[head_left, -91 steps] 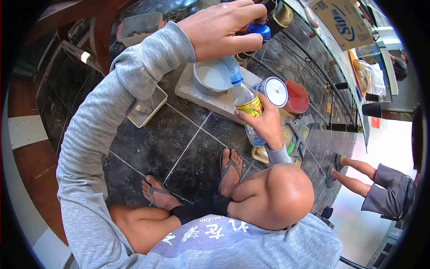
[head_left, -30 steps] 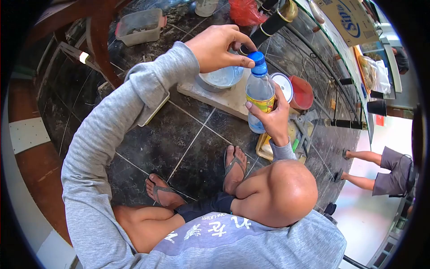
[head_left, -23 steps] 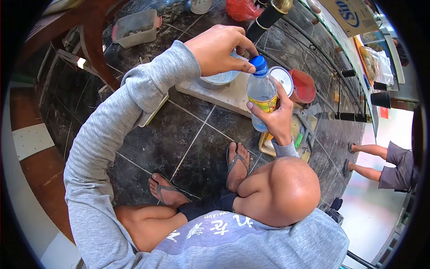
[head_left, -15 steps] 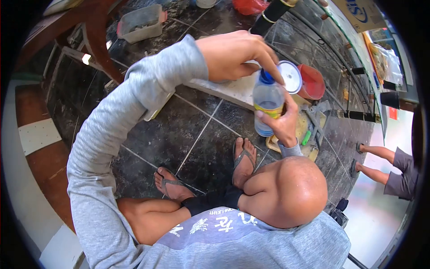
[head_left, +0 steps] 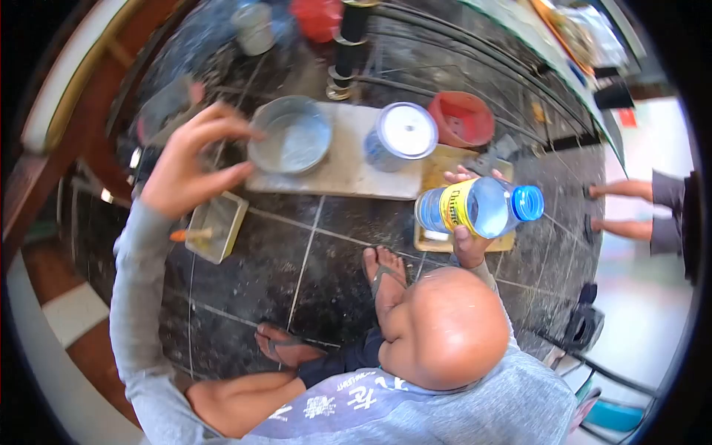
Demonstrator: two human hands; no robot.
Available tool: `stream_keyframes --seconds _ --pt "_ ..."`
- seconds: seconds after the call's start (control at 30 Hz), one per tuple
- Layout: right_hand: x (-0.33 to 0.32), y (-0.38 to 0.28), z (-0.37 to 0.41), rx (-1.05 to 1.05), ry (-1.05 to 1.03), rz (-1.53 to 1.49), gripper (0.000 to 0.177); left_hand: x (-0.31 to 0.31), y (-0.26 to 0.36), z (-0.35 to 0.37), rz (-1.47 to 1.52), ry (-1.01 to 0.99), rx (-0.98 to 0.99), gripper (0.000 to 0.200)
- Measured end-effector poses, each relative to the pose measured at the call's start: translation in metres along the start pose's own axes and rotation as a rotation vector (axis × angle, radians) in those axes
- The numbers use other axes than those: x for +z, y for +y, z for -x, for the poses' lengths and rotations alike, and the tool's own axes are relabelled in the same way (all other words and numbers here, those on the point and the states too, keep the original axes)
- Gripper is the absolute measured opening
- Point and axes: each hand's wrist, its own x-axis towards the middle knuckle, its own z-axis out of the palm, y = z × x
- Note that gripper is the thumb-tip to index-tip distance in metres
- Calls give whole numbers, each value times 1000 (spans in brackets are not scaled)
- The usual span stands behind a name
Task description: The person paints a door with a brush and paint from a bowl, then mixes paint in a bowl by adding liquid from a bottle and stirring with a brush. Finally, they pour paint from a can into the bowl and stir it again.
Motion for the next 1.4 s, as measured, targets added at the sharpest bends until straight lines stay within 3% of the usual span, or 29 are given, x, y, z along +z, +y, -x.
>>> stream_keyframes --seconds 0.13,0.23,0.37,0.5,0.63,0.7,0.8,0.9,1.0,1.17,1.23,1.4 --pt "-61 -8 14 107 302 193 92 5 8 -2 -59 -3 -117 37" --pt "-114 14 40 272 340 495 88 20 16 -23 -37 -15 -142 32" --pt "-136 53 49 312 346 478 82 38 31 -80 -17 -124 -203 29" --pt "-130 85 37 353 359 332 84 99 26 -177 203 -37 -201 25" --pt "-135 113 29 391 406 357 81 145 13 -272 -283 -405 234 28" --pt "-138 120 24 427 405 378 79 168 -10 -299 -414 -445 315 26" --pt "-145 133 26 434 378 500 77 209 -71 -326 -421 -310 359 26" --pt "-149 136 32 440 396 599 77 237 -94 -357 -496 -353 308 28" --pt "-149 129 29 458 418 597 78 267 -111 -399 -877 -597 442 29" --pt "-141 127 24 513 403 589 79 319 -147 -444 -1120 -673 852 31" --pt "-137 129 24 546 385 586 84 332 -166 -450 -1047 -633 916 29" --pt "-132 134 20 561 466 476 90 346 -180 -464 -982 -738 788 23"
